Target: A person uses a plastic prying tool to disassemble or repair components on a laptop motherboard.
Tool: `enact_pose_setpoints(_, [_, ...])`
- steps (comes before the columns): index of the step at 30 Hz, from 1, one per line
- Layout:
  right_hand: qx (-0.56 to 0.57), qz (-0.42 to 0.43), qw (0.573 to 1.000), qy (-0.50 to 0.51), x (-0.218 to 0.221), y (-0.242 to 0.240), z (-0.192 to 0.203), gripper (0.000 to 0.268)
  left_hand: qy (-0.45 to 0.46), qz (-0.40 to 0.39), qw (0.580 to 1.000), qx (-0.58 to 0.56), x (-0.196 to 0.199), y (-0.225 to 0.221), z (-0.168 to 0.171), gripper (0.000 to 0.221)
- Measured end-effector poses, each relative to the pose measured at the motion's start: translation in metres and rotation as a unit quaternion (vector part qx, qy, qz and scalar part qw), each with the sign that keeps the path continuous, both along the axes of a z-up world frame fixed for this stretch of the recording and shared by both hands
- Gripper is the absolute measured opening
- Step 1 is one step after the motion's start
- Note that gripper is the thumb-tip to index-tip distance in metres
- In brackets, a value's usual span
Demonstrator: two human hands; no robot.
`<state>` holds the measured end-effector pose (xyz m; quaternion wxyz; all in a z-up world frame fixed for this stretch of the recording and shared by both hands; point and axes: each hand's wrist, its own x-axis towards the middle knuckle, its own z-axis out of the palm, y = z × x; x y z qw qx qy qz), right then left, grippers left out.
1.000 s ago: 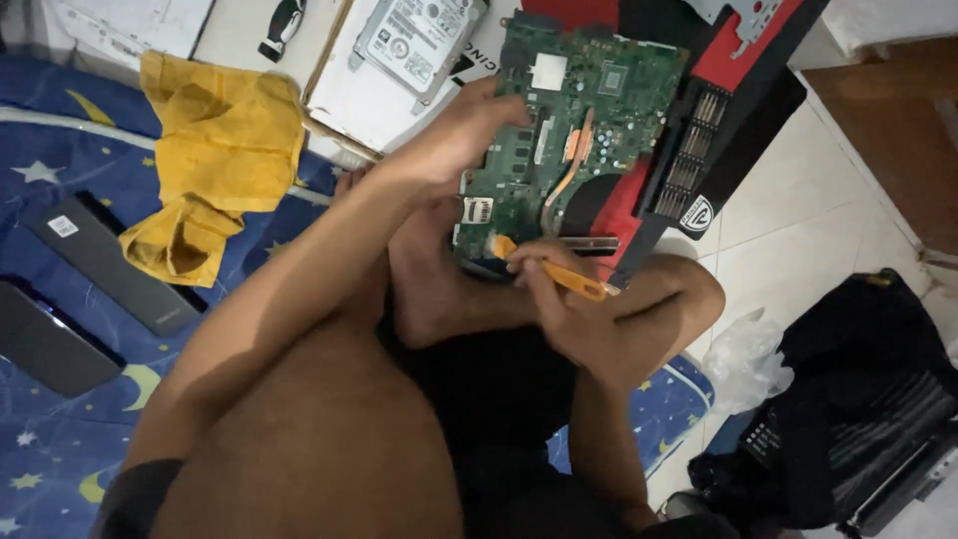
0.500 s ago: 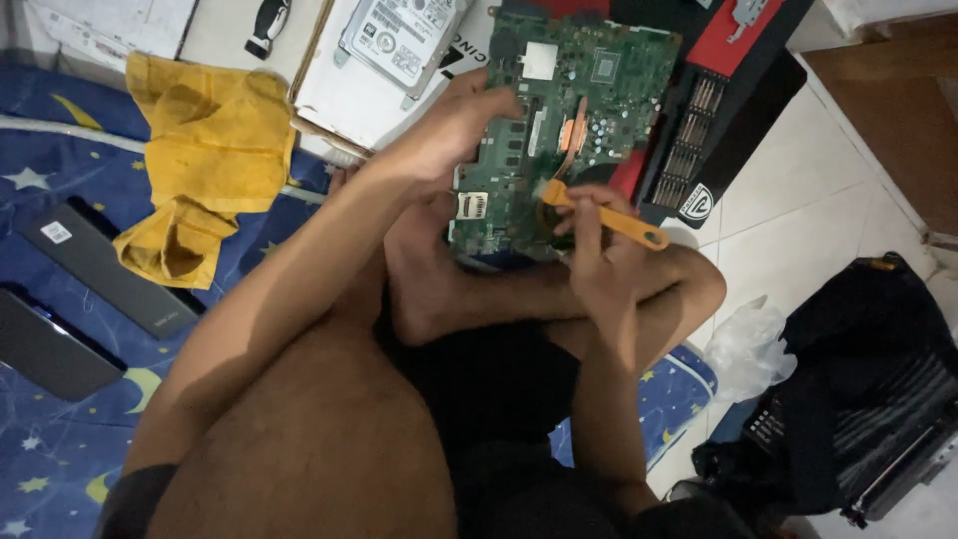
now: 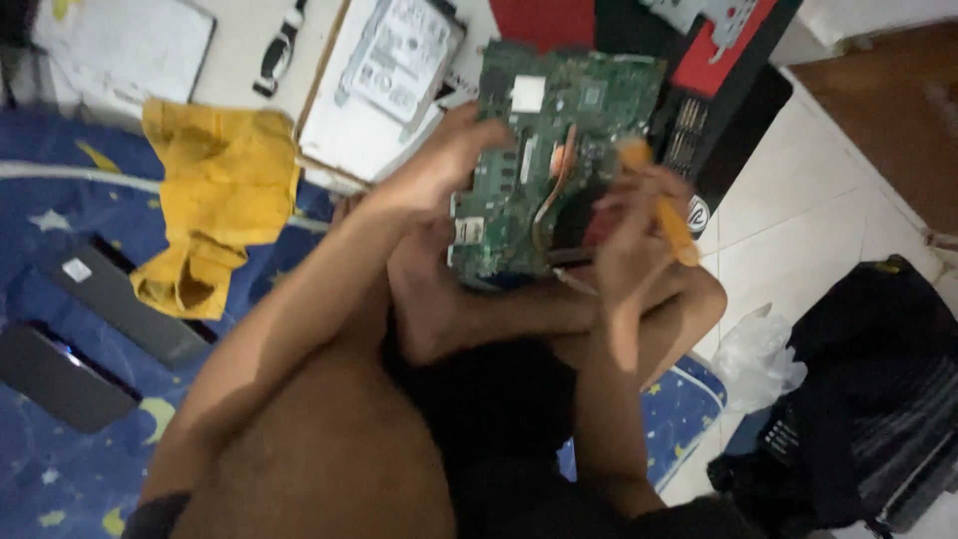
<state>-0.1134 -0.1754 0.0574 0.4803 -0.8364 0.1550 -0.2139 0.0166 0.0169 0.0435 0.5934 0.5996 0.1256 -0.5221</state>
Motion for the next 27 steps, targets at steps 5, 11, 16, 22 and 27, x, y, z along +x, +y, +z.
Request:
enact_pose_setpoints(5, [0.062, -0.24, 0.967, -0.062, 0.003, -0.027, -0.005, 0.015, 0.001, 0.181, 0.975, -0.131, -0.008, 0.003, -0.028, 0.052])
enact_pose_setpoints(11, [0.095, -0.218, 0.966, 0.102, 0.002, 0.073, 0.135, 0.022, 0.025, 0.204, 0.967, -0.151, -0.002, -0.013, 0.004, 0.041])
enact_pose_setpoints(16, [-0.025, -0.144, 0.981, -0.131, -0.033, -0.034, -0.054, 0.018, 0.006, 0.21, 0.968, -0.137, -0.004, -0.021, 0.035, 0.028])
enact_pose_setpoints(22, [-0.063, -0.071, 0.986, -0.138, -0.029, -0.036, -0.034, 0.02, -0.044, 0.091, 0.995, -0.012, -0.004, 0.009, -0.033, 0.084])
enact_pose_setpoints(27, [-0.066, -0.047, 0.988, -0.128, -0.038, -0.041, -0.033, 0.021, -0.035, 0.048, 0.998, 0.004, -0.006, -0.018, 0.08, 0.132])
